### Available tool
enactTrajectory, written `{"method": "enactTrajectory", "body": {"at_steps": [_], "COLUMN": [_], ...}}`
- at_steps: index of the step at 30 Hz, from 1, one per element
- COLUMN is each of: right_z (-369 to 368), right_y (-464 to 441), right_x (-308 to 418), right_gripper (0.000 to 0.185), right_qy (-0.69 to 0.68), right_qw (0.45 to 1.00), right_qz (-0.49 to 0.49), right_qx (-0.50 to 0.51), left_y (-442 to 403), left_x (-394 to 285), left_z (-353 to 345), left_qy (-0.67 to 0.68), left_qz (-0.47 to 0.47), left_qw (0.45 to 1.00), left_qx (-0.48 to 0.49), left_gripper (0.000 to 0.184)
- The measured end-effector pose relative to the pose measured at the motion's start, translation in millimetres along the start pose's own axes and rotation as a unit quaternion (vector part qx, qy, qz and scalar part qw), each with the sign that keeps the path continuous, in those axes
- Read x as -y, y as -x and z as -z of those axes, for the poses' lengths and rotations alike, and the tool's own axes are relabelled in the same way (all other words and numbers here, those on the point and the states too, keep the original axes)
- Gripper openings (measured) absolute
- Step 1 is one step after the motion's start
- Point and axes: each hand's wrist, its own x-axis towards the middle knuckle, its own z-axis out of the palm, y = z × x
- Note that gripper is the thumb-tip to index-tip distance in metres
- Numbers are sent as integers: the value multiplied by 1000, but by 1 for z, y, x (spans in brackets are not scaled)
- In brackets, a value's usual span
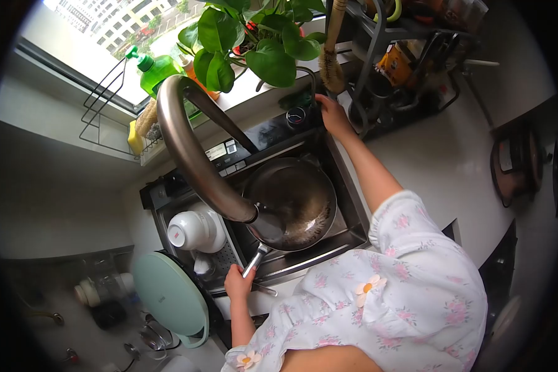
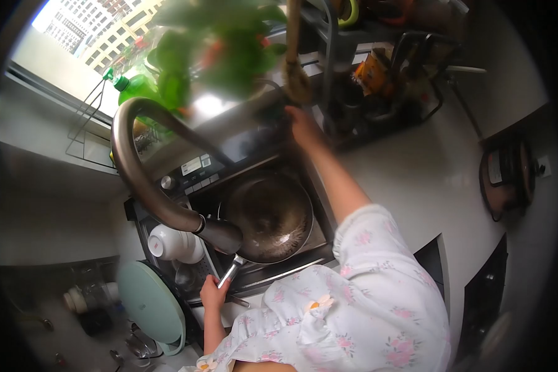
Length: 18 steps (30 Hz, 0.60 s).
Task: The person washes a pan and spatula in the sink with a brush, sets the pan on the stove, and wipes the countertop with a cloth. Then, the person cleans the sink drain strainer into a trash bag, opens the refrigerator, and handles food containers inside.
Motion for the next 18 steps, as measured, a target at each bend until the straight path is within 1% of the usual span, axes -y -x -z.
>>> {"method": "enactTrajectory", "body": {"at_steps": [1, 4, 7, 8, 9, 11, 14, 17, 18], "right_z": [-11, -29, -25, -26, -25, -20, -11, -7, -5], "right_y": [-8, -26, -44, -48, -43, -43, -45, -43, -41], "right_x": [-15, -38, -45, -49, -52, -34, -18, -3, 8], "right_gripper": [30, 33, 36, 39, 37, 33, 26, 26, 25], "right_qy": [-26, -36, 131, 144, 155, 173, 206, 306, 336], "right_qw": [999, 996, 982, 980, 979, 977, 968, 936, 924], "right_qz": [33, -34, -5, 14, -2, -26, -42, -48, -83], "right_qx": [-1, 76, 139, 139, 134, 122, 137, 164, 164], "left_y": [1, -1, 0, 2, 2, 0, 1, 1, 2], "left_x": [0, 2, -5, -6, -5, 0, 1, -4, -6], "left_z": [0, -2, 2, 4, 2, -1, 0, 6, 7], "left_qy": [-2, -3, 7, 11, 8, 3, 2, -3, -5], "left_qz": [0, -2, 14, 17, 10, -1, -24, -1, -10], "left_qw": [1000, 1000, 1000, 1000, 1000, 1000, 1000, 999, 999], "left_qx": [-1, 0, 9, 16, 16, 7, -7, 44, 49], "left_gripper": [43, 43, 43, 43, 43, 43, 43, 44, 45]}}
